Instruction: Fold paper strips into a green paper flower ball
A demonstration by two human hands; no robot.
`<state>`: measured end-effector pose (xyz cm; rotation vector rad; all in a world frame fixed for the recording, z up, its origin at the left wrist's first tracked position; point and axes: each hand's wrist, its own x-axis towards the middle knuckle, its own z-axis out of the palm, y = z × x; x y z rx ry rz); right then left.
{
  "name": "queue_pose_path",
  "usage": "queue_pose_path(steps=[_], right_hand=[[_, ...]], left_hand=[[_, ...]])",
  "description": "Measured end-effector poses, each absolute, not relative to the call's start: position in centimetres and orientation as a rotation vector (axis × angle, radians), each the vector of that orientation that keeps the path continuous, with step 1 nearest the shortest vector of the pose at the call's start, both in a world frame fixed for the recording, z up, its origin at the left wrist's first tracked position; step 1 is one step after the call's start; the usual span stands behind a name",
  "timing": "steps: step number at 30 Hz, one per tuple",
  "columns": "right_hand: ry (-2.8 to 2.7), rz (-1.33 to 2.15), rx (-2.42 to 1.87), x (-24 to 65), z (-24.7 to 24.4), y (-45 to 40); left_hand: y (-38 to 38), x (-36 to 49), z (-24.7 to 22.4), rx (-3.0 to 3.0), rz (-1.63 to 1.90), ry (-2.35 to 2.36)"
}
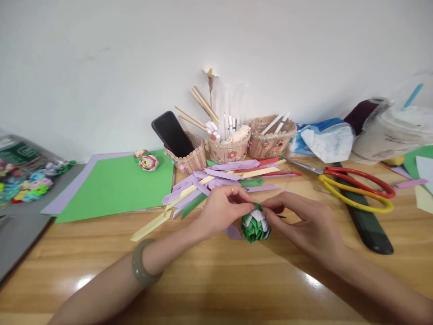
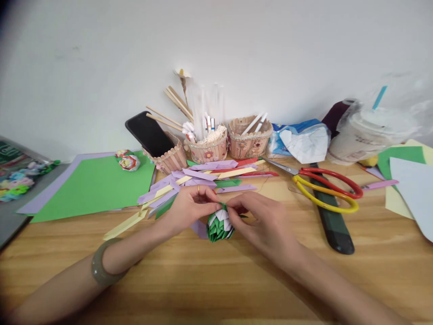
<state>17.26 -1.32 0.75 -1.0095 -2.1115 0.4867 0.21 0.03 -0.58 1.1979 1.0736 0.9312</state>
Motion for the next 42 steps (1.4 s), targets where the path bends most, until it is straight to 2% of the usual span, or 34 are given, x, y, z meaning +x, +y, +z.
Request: queue_pose_path(steps=[3, 10, 14, 19, 24, 28, 30, 35, 42], right_hand=[[-2.086, 0.517, -1.02, 17.3, 0.6, -1.2], [-2.063, 0.921, -1.223, 17.3, 0.9, -0.3], [-2.095, 0.74, -1.186, 17.3, 1.0, -0.7], [-2.12, 0.39, -0.963, 17.9, 1.4, -1.0], [-2.151, 0.352, -0.731, 18.3, 1.2, -0.7], [-2.068, 0.315, -0.824, 18.3, 1.1, -0.7], [-1.988, 0.415, -1.014, 18.2, 1.3, -0.7], [-1.969, 1.065, -1.147, 17.6, 2.0, -0.6], [-1.894, 1.254, -1.097, 17.1, 1.9, -0.3]], left_hand=[[-0.2, 0.1, -0.6, 1.305, 0.966, 1.078], [-0.7, 0.0, -0.8, 1.458, 1.001, 1.077], [-0.6, -0.1, -0.5, 1.509, 0.976, 1.107], [0.3, -0.6, 0.1, 1.29, 0.872, 0.889], [0.6, -0.9, -0.5, 1.229, 0.588, 0.63], [0.5, -0.7, -0.6, 1.42, 0.724, 0.731], [0.3, -0.5, -0.4, 1.554, 0.816, 0.892], [-0.2, -0.2, 0.1, 1.755, 0.823, 1.136], [-0.7, 0.4, -0.2, 1.57, 0.803, 1.121]])
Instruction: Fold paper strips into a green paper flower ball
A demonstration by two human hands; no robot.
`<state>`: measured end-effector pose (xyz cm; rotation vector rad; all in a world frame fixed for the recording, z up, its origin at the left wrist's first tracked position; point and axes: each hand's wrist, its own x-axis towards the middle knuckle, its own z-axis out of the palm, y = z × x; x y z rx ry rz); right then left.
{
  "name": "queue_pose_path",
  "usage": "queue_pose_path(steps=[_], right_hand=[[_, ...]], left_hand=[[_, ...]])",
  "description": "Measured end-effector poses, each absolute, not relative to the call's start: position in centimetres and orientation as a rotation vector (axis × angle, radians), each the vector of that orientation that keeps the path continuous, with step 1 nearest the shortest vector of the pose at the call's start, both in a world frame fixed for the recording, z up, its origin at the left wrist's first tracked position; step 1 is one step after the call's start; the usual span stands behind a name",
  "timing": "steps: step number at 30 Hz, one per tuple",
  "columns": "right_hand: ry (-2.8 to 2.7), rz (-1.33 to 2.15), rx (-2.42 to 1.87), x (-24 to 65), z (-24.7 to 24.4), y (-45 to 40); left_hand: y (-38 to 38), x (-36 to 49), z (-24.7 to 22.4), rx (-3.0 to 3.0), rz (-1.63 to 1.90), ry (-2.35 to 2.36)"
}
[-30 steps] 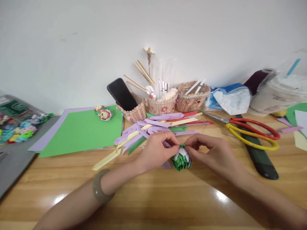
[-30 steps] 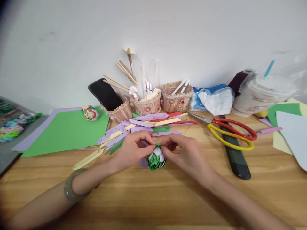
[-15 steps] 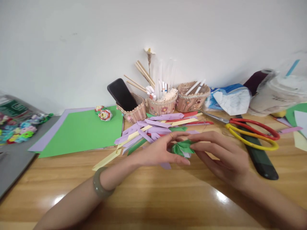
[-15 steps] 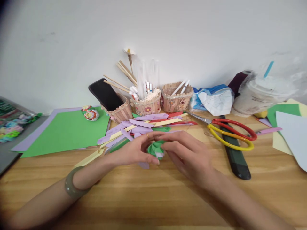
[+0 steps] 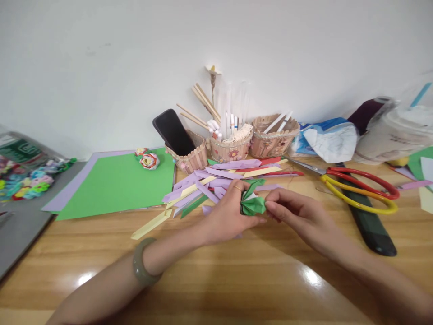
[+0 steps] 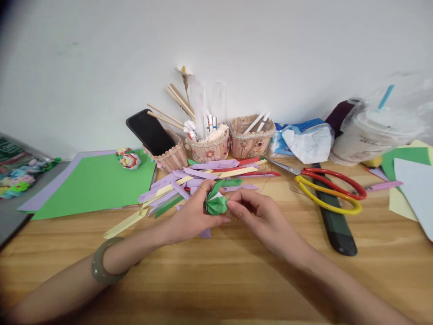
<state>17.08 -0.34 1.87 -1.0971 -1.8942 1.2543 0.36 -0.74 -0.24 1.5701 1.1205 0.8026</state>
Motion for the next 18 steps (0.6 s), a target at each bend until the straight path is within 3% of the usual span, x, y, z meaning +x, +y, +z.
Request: queue_pose_path(steps=[18], right_hand=[[-1.834, 1.352, -1.079, 17.06, 2.23, -0.43]], left_hand=[[-1.62, 0.56, -0.33, 1.341, 0.895, 0.827]])
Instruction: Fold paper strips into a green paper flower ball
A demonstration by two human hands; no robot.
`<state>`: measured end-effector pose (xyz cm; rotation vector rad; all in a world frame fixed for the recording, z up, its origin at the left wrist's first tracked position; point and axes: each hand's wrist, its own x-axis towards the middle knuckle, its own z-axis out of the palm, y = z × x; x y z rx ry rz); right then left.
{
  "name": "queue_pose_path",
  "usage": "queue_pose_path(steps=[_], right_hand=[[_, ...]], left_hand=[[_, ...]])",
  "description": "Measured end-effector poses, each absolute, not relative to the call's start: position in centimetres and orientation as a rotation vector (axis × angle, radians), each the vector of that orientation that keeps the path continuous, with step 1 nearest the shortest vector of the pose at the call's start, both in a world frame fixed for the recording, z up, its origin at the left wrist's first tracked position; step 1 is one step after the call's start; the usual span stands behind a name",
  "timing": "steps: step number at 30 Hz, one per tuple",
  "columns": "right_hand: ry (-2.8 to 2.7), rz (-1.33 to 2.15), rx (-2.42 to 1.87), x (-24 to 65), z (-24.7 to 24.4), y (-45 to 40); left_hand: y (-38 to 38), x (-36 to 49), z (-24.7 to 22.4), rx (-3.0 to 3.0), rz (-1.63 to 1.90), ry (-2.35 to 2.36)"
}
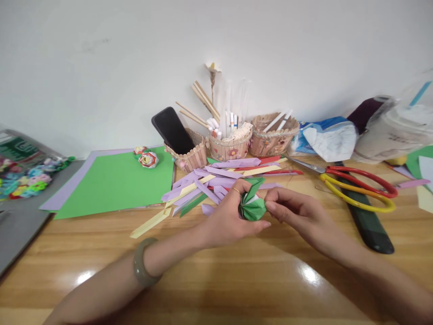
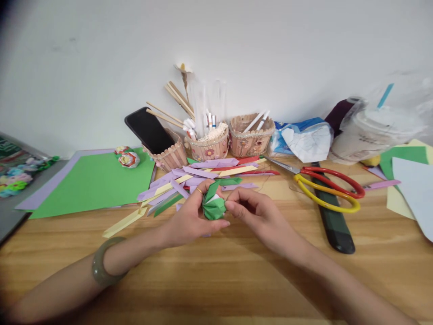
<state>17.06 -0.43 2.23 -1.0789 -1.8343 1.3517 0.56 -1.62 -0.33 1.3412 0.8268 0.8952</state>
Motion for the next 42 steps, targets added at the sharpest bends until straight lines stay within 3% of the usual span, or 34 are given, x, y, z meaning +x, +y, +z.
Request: queue_pose_path(steps=[10, 25, 33, 42], right_hand=[[-1.844, 1.43, -1.024, 16.9, 1.9, -0.7], [-1.828, 1.1, -1.038, 18.4, 2.1, 0.5], [-1.876, 0.895, -1.142, 18.1, 2.2, 0.2], [-2.004, 0.706, -1.194, 17.9, 1.7, 0.1]], left_hand=[[-1.9, 0.8, -0.2, 1.291, 0.946, 0.786], [-0.8, 0.5, 0.4, 0.802, 0.755, 0.648], [-0.5, 0.0, -0.5, 0.853, 0.743, 0.662], [-0.1, 0.3, -0.3, 1.033, 0.831, 0.99]])
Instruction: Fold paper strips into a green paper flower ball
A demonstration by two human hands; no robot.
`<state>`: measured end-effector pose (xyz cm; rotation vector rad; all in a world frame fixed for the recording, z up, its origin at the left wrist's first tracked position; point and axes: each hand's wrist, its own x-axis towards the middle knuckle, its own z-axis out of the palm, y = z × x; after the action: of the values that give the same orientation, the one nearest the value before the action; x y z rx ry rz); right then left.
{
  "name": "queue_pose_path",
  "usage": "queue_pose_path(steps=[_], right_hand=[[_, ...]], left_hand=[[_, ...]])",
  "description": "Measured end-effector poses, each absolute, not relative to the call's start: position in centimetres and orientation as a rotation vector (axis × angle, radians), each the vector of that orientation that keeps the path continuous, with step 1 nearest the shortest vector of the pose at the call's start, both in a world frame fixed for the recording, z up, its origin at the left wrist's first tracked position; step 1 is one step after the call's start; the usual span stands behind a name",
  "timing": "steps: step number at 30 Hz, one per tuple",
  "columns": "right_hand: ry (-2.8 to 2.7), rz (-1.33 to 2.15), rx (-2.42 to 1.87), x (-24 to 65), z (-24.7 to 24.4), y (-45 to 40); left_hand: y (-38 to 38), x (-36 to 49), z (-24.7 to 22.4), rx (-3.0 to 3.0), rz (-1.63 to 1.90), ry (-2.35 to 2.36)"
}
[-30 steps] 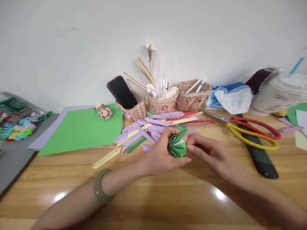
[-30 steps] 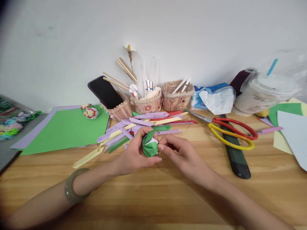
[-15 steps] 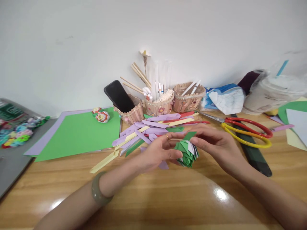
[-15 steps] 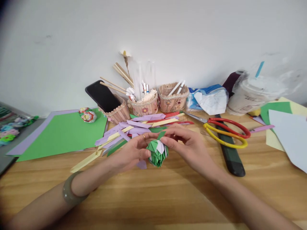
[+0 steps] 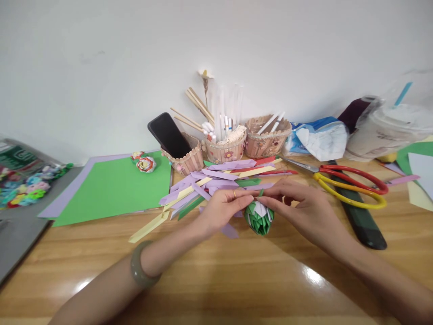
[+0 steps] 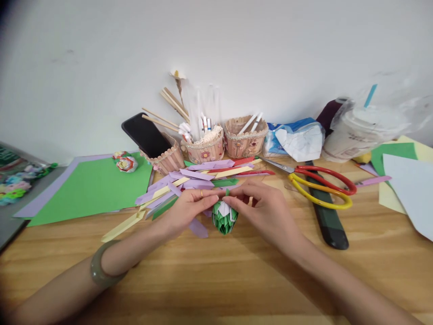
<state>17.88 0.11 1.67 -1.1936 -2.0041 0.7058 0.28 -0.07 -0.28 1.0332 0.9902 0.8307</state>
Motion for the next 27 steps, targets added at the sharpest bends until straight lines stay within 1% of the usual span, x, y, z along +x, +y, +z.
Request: queue_pose_path(steps=[5, 12, 15, 21, 27], right_hand=[[-2.021, 0.717, -1.233, 17.81, 1.15, 0.18], [-2.061, 0.785, -1.157, 17.97, 1.51, 0.03], [-2.028, 0.901, -1.104, 18.09, 1.57, 0.13], [-1.808, 1.297, -1.054, 18.13, 1.08, 0.49], [-1.707, 1.402, -1.097, 17.94, 1.57, 0.38]], left_hand=[[-0.19, 0.54, -0.04, 1.028, 0.826, 0.97], [-0.05, 0.44, -0.25, 1.032, 0.891, 0.964], [0.13, 0.36, -0.38, 1.009, 0.894, 0.95], [0.1, 0.18, -0.42, 0.991, 0.88, 0.894], [0.08, 0.05, -0.36, 0.97, 0.874, 0.88]])
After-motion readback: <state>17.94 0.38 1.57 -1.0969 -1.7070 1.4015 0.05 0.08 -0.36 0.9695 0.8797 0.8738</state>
